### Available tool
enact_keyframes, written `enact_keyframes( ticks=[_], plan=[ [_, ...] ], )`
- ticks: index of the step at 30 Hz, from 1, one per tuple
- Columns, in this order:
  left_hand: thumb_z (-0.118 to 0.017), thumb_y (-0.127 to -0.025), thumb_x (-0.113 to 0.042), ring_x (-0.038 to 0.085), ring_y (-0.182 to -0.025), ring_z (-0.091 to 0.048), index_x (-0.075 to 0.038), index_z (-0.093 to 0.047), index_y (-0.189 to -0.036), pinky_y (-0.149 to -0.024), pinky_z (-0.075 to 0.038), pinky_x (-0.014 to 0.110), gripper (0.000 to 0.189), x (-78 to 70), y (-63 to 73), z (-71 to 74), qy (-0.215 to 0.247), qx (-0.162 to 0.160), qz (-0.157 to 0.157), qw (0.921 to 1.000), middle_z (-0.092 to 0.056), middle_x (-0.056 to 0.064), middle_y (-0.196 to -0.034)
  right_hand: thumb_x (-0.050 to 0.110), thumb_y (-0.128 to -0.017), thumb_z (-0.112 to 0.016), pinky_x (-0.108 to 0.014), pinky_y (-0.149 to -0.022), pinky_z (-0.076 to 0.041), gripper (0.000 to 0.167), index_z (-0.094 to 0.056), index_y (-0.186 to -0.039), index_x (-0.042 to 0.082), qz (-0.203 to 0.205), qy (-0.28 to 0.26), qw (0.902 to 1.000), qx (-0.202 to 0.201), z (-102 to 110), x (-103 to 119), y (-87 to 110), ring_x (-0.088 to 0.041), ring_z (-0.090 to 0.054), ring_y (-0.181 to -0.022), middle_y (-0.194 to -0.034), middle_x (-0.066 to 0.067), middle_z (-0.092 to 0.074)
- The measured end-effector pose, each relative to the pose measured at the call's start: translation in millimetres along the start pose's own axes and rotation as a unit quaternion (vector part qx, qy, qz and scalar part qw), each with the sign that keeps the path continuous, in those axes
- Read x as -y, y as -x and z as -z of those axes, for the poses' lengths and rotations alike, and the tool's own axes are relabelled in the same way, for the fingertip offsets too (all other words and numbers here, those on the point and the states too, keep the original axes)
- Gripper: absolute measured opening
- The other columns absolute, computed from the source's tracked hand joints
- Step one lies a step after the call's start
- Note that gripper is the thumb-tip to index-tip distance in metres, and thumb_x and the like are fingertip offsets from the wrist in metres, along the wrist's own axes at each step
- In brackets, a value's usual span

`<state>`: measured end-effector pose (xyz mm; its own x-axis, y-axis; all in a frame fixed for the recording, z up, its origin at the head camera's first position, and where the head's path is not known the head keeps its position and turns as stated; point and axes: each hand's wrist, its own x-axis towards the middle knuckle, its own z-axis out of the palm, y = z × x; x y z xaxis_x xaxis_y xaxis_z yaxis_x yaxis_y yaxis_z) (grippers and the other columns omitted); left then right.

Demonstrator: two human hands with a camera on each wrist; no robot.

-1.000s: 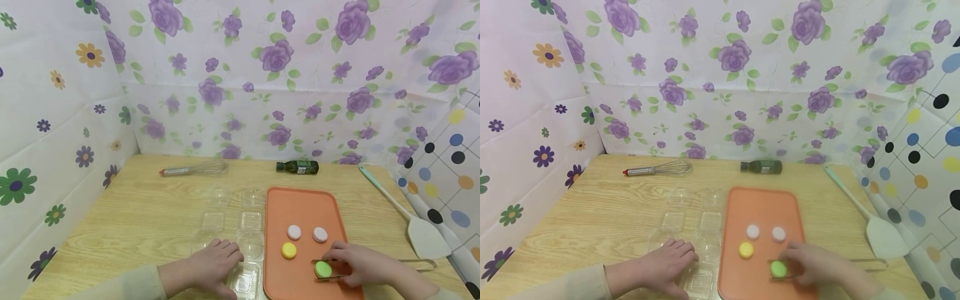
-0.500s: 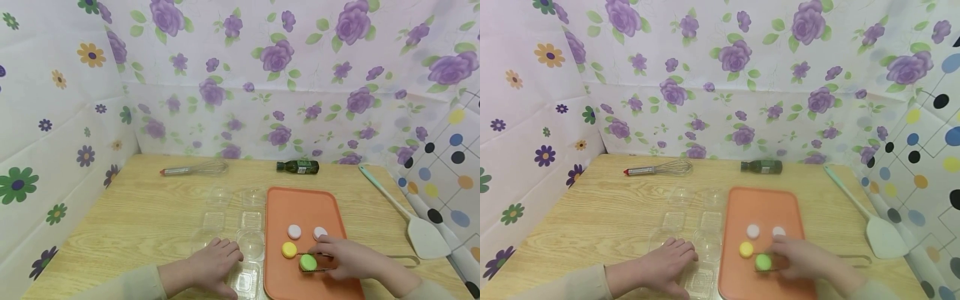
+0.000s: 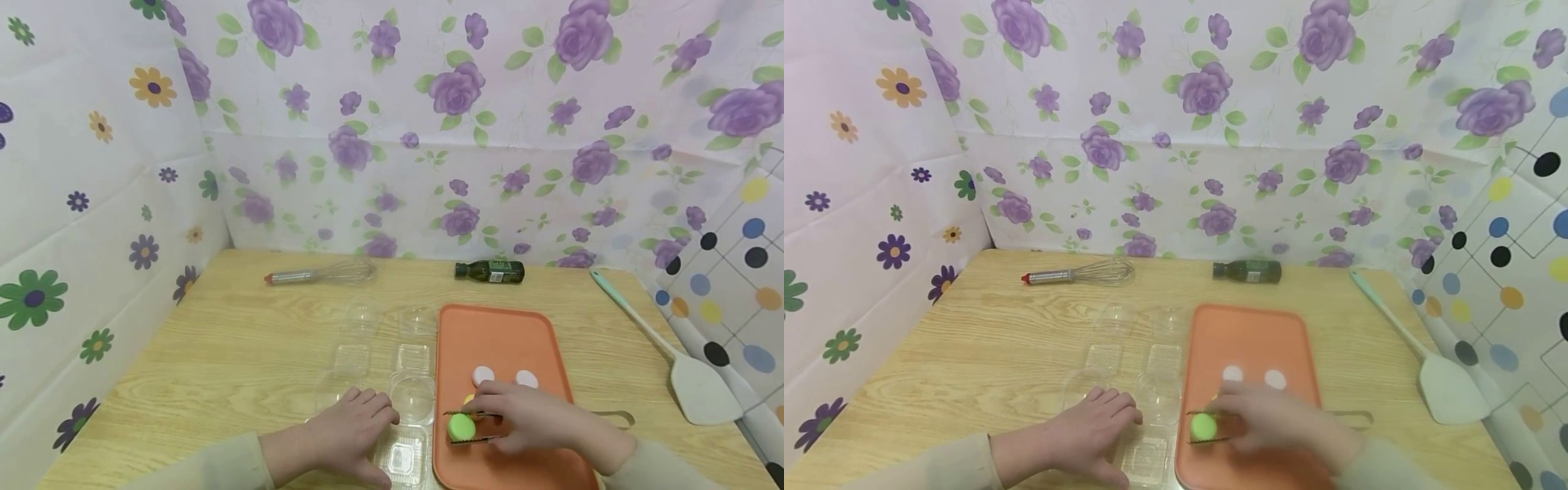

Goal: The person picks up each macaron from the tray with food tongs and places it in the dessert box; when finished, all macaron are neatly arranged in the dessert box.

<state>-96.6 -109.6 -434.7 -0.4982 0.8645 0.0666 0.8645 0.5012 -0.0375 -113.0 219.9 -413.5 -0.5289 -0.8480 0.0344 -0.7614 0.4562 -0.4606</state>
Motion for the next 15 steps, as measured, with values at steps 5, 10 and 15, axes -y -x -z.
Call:
enact_keyframes(
  ticks=[5, 10, 15],
  plan=[
    [-0.051, -0.071, -0.078, 0.008, -0.088, -0.042, -0.017, -0.052, -0.113, -0.073, -0.033, 0.023, 0.074, -0.3, 0.2, 1.2, -0.003, -0.006, 0.000, 1.0000, -0.046, -0.008, -0.102, 0.013, -0.078, -0.068, -0.016, -0.063, -0.039, 0.048, -0.058, -0.124, 0.023, 0.022, -0.014, 0.9996, 0.012, -1, 10, -14.6, -0.005, -0.045, -0.075, -0.103, 0.009, -0.051],
    [-0.051, -0.072, -0.078, 0.009, -0.087, -0.041, -0.017, -0.052, -0.113, -0.073, -0.033, 0.023, 0.073, -0.8, 0.0, 1.7, -0.005, -0.008, 0.000, 1.0000, -0.045, -0.008, -0.102, 0.011, -0.079, -0.068, -0.015, -0.064, -0.040, 0.048, -0.057, -0.125, 0.022, 0.033, -0.030, 0.9988, 0.019, -2, 17, -23.4, -0.005, -0.046, -0.075, -0.106, 0.008, -0.052],
    [-0.050, -0.071, -0.079, 0.009, -0.087, -0.041, -0.017, -0.052, -0.112, -0.072, -0.033, 0.023, 0.074, -1.0, 0.1, 1.1, -0.008, -0.010, 0.001, 0.9999, -0.045, -0.008, -0.101, 0.015, -0.083, -0.068, -0.011, -0.065, -0.039, 0.041, -0.059, -0.122, 0.019, 0.049, -0.027, 0.9983, 0.015, -8, 23, -30.8, -0.004, -0.047, -0.076, -0.106, 0.006, -0.053]
  ],
)
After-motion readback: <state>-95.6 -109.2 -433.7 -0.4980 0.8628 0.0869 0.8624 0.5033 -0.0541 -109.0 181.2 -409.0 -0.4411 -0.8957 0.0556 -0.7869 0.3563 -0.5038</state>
